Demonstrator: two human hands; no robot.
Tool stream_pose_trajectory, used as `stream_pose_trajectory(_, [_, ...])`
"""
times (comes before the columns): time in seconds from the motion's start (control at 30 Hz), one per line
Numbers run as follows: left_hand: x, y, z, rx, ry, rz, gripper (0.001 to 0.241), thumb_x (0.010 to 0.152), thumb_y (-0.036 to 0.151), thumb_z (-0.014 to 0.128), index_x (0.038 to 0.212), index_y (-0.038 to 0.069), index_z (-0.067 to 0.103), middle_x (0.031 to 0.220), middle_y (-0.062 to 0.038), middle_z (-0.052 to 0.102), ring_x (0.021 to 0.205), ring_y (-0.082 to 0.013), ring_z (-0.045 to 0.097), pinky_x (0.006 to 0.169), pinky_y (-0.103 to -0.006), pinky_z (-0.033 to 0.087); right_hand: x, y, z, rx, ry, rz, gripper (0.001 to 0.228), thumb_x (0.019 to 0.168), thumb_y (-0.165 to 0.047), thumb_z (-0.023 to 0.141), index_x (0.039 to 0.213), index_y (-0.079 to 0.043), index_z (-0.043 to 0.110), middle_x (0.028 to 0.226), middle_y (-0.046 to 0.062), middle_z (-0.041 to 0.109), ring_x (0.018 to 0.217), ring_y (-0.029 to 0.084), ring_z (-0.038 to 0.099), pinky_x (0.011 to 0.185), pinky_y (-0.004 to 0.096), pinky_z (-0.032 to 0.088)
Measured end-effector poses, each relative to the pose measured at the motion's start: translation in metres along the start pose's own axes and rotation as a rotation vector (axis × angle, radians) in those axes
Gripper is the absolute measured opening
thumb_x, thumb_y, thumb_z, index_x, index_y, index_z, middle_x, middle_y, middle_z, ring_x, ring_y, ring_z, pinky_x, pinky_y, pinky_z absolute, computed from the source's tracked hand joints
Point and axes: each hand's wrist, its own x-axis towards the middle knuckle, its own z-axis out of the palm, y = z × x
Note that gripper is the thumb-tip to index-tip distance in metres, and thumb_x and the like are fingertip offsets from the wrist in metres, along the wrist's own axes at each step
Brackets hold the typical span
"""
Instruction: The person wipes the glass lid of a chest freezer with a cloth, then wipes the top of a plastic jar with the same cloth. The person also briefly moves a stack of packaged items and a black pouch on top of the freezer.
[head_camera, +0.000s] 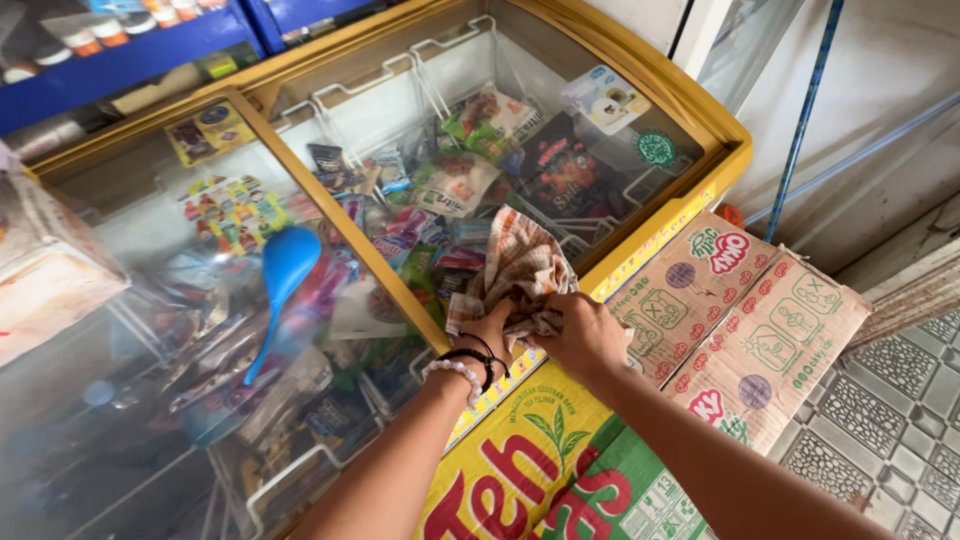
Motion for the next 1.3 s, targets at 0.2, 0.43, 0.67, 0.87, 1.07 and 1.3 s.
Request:
stream_pose_trajectory(0.2, [-0.022, -0.004, -0.005, 0.003, 0.081, 0.094, 0.054, 0.095, 0.017, 0.061, 0.146, 0.023, 0.043, 0.114, -0.025, 0.068, 0.101, -0.0439, 0.069, 0.083, -0.0529, 0.058, -0.015, -0.011, 0.007, 0.029, 0.017, -0.081, 0.046, 0.069, -0.033, 0.089, 0.104, -0.009, 0.071, 0.112, 0.011, 0.072, 0.095, 0.037, 0.071, 0.077, 0.049, 0.057])
stream_pose_trajectory(0.43, [-0.037, 0.011, -0.026, 0.016, -0.075, 0.023, 0.051, 0.098, 0.018, 0.055, 0.148, 0.021, 0.041, 0.11, -0.027, 0.071, 0.099, -0.0431, 0.071, 0.084, -0.0531, 0.058, -0.007, -0.007, 0.027, 0.012, -0.033, 0.154, 0.033, 0.08, -0.025, 0.084, 0.109, -0.014, 0.073, 0.097, 0.008, 0.079, 0.083, 0.026, 0.078, 0.074, 0.042, 0.063])
stream_pose_trajectory(0.67, [-0.011, 0.007, -0.019, -0.052, -0.121, 0.051, 0.064, 0.094, 0.015, 0.057, 0.153, 0.022, 0.036, 0.122, -0.029, 0.068, 0.111, -0.0434, 0.069, 0.095, -0.0531, 0.056, 0.007, 0.005, 0.036, 0.137, 0.011, 0.252, 0.033, 0.078, -0.021, 0.085, 0.11, -0.016, 0.075, 0.094, 0.007, 0.081, 0.079, 0.021, 0.081, 0.073, 0.039, 0.066])
stream_pose_trajectory(0.87, [0.033, 0.031, 0.007, -0.096, -0.053, 0.077, 0.087, 0.091, 0.02, 0.062, 0.164, 0.033, 0.017, 0.146, -0.03, 0.05, 0.133, -0.0451, 0.053, 0.115, -0.0521, 0.041, 0.031, 0.028, 0.027, 0.099, 0.127, 0.296, 0.047, 0.071, -0.015, 0.091, 0.116, -0.016, 0.077, 0.097, 0.015, 0.079, 0.085, 0.029, 0.077, 0.081, 0.043, 0.062])
stream_pose_trajectory(1.07, [0.06, 0.066, 0.02, -0.153, -0.079, 0.046, 0.107, 0.082, 0.02, 0.07, 0.165, 0.035, 0.005, 0.146, -0.03, 0.051, 0.136, -0.0441, 0.052, 0.116, -0.0499, 0.042, 0.063, 0.063, 0.02, 0.101, 0.197, 0.344, 0.042, 0.075, -0.01, 0.083, 0.116, -0.018, 0.079, 0.102, 0.014, 0.079, 0.085, 0.03, 0.079, 0.081, 0.044, 0.064])
stream_pose_trajectory(1.3, [0.117, 0.1, 0.042, -0.17, -0.076, 0.129, 0.109, 0.083, 0.022, 0.073, 0.165, 0.035, 0.003, 0.155, -0.028, 0.041, 0.141, -0.0447, 0.045, 0.12, -0.0479, 0.035, 0.096, 0.094, 0.0, 0.065, 0.297, 0.364, 0.047, 0.067, -0.015, 0.093, 0.113, -0.016, 0.081, 0.098, 0.022, 0.076, 0.089, 0.038, 0.071, 0.085, 0.047, 0.058])
